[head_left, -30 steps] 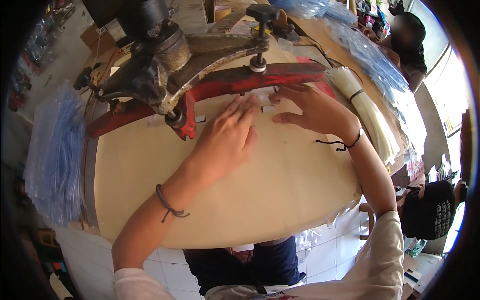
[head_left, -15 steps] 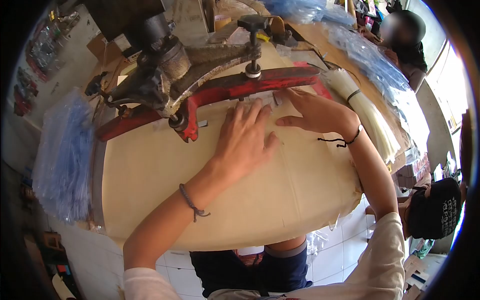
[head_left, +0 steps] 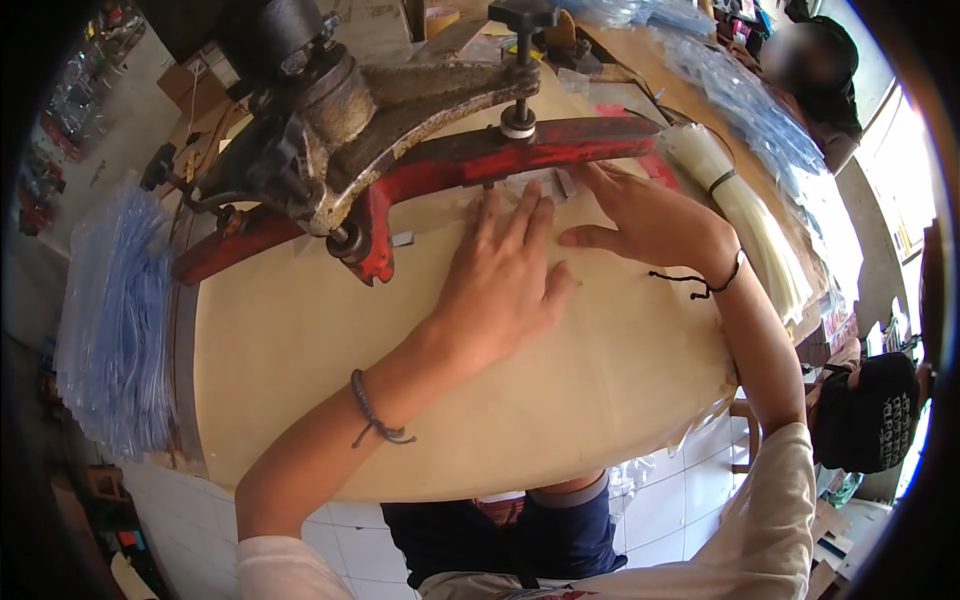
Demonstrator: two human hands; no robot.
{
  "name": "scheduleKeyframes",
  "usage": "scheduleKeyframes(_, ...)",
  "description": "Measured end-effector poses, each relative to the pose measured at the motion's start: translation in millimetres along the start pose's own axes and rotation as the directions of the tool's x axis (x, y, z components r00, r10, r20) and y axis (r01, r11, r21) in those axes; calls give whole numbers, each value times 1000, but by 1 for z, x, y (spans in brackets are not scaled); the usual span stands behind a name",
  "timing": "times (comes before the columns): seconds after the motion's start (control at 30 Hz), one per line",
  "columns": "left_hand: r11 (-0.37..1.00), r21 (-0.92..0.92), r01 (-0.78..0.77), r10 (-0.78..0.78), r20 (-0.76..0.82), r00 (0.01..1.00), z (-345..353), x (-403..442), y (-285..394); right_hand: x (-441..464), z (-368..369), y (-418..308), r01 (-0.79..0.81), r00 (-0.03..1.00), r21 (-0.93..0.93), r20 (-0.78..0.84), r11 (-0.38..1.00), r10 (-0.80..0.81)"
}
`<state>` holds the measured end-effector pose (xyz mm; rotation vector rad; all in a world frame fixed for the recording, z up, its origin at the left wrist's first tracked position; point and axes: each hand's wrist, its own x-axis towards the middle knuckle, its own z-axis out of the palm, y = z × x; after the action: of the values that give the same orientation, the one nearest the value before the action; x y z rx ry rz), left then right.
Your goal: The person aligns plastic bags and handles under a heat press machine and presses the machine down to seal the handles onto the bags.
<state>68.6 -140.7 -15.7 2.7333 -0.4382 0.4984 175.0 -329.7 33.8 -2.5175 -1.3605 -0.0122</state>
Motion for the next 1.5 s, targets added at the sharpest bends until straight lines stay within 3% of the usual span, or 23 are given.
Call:
scheduleKeyframes(0.13,1000,-11,4,-4,1,1000,2,0,0,7,11,5,150,987,-86,-41,985,-154)
scheduleKeyframes(0.23,1000,6,1,-1,-1,1000,2,0,-1,6,4,-4,113,993,-10,-19,994,-113)
scheduleKeyframes(0.47,998,58,1,0,-17,1000,1,-4,-1,5,8,-4,91,996,-101,1,991,-91)
scheduleKeyframes(0.57,984,178,11,-6,-25,1000,-7,-12,-1,5,8,-5,82,997,-95,21,992,-80)
scheduleKeyframes(0.67,954,259,153,-156,-11,988,-17,-27,1,4,4,-7,49,999,-81,18,995,-48)
scheduleKeyframes(0.73,955,259,145,-150,-2,989,-17,-26,-1,2,15,-1,81,994,-119,-58,990,-88)
scheduleKeyframes(0.97,958,254,130,-141,29,990,-20,-24,-2,4,4,-7,90,996,12,-29,996,-90)
scheduleKeyframes(1.07,965,229,130,-136,9,991,-19,-24,-2,3,7,-7,136,988,-94,-58,986,-141)
scheduleKeyframes(1.17,970,199,141,-142,-9,990,-20,-25,-2,3,0,-13,108,994,-34,-3,994,-108)
scheduleKeyframes(1.27,973,180,148,-146,-26,989,-18,-26,-1,-2,4,-21,67,992,-167,-93,984,-83)
scheduleKeyframes(1.5,972,174,156,-149,-51,988,-18,-24,0,-1,3,-29,84,994,-88,-59,993,-89)
